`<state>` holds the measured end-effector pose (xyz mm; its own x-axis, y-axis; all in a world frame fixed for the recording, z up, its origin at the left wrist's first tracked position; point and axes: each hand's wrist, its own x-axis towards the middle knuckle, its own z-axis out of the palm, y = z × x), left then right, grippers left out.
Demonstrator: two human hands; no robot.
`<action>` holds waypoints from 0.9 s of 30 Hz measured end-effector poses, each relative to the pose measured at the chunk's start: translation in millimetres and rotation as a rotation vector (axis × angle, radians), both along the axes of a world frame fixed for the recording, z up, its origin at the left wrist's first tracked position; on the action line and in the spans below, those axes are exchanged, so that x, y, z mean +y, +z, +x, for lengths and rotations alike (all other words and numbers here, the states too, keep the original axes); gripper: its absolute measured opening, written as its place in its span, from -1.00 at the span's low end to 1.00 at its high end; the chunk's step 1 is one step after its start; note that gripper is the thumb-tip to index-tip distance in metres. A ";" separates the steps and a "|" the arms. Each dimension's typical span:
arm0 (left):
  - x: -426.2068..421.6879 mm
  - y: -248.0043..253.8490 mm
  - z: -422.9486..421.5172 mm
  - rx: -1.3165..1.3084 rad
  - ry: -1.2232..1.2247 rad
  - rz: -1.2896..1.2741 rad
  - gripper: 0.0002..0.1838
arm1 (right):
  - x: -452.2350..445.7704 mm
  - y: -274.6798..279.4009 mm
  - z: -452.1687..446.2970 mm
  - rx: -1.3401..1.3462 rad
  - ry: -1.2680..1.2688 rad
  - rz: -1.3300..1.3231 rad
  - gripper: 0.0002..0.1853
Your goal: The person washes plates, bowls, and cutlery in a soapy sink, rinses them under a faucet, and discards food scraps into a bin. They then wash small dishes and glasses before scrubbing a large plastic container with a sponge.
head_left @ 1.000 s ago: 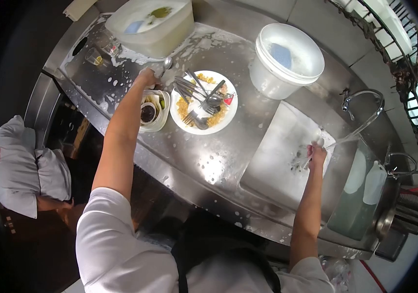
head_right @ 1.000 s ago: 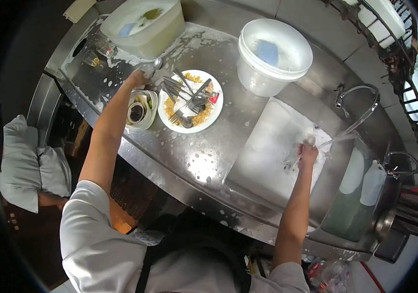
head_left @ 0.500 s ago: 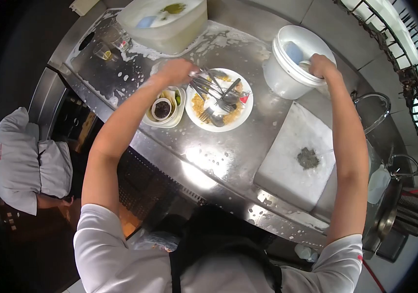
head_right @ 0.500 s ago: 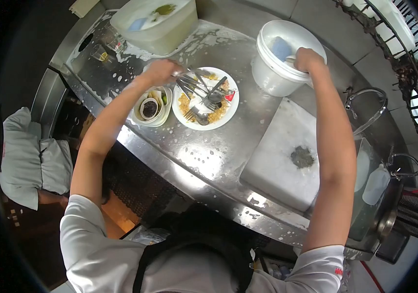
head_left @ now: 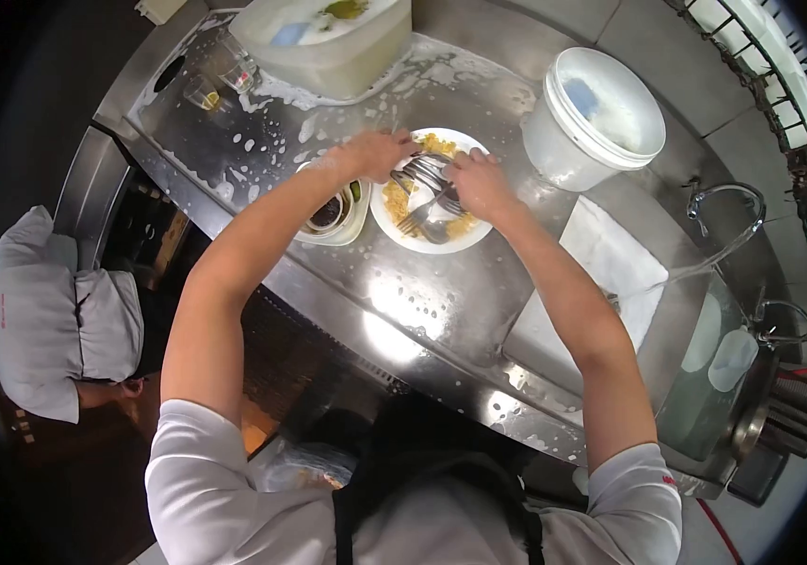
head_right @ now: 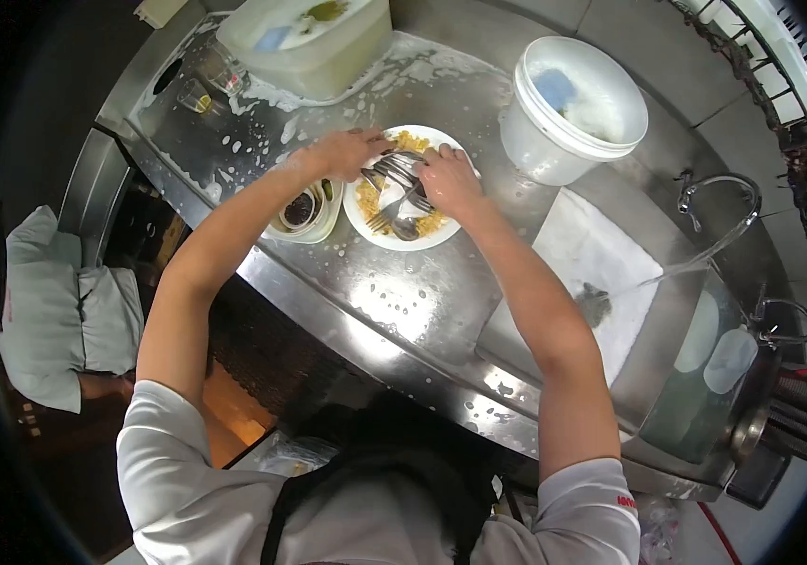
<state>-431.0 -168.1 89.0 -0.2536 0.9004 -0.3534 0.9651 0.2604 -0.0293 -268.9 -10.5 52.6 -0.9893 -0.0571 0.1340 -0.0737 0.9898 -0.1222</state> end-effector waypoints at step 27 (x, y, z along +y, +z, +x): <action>17.6 55.4 -8.1 0.026 0.033 -0.270 -0.58 | -47.2 11.0 23.7 -0.013 -0.538 -0.738 -0.63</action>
